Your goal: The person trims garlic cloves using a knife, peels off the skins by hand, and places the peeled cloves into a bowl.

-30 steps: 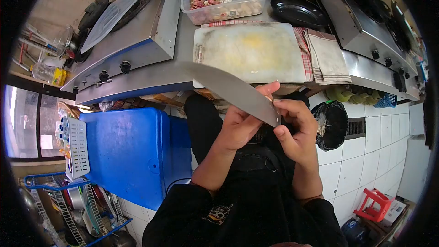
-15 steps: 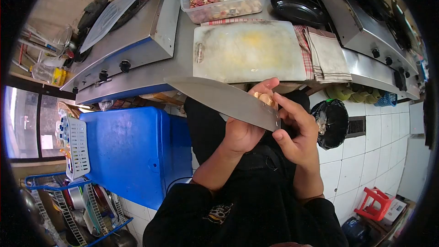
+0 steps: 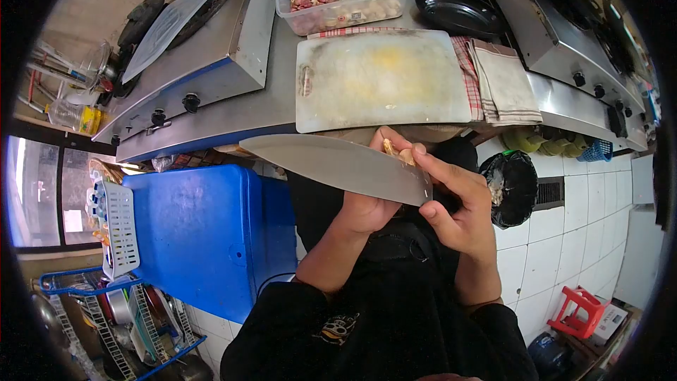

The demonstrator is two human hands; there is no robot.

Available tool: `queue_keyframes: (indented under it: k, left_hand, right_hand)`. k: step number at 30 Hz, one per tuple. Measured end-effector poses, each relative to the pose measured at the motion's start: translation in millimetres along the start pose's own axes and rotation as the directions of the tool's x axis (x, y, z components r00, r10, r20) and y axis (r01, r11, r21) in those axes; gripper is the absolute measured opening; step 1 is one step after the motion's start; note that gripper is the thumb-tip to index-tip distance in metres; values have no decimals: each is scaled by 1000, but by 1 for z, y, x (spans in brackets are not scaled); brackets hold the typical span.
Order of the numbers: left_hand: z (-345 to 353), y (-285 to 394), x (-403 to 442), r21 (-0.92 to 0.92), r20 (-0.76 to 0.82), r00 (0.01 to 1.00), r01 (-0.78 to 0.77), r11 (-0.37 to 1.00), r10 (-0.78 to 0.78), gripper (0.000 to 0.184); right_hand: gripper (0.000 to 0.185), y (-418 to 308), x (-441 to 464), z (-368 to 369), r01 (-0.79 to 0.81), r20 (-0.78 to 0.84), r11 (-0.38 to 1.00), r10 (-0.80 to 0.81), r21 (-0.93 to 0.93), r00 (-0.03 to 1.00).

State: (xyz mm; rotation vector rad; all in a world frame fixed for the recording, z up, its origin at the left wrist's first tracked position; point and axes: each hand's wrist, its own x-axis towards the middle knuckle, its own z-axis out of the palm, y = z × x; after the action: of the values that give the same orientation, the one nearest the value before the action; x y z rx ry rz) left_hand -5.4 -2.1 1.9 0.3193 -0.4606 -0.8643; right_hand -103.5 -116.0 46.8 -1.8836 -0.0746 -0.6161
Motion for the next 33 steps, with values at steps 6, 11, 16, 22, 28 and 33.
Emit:
queue_keyframes:
  k: [6,11,16,22,28,33]
  left_hand:
    - [-2,-1,0,32,32,999,-18,999,17,35]
    - [4,-1,-1,91,1,999,-43,995,44,33]
    - [4,-1,-1,164,-8,997,-80,983,82,25]
    - [-5,11,4,174,43,993,105,979,-114,19]
    - [-5,6,5,650,87,986,-163,742,141,26]
    - [-4,6,4,613,50,988,-147,776,148,22]
  right_hand:
    - [50,3,-3,7,50,-45,997,-53,-52,998]
    - [48,5,-4,11,83,-80,992,-91,-99,993]
    - [44,13,-6,13,105,-136,994,-101,29,986]
    - [54,18,-18,16,-113,-135,919,176,379,975]
    - [47,20,-21,14,-141,-129,895,213,424,968]
    - [56,19,-22,14,-265,-31,718,370,644,929]
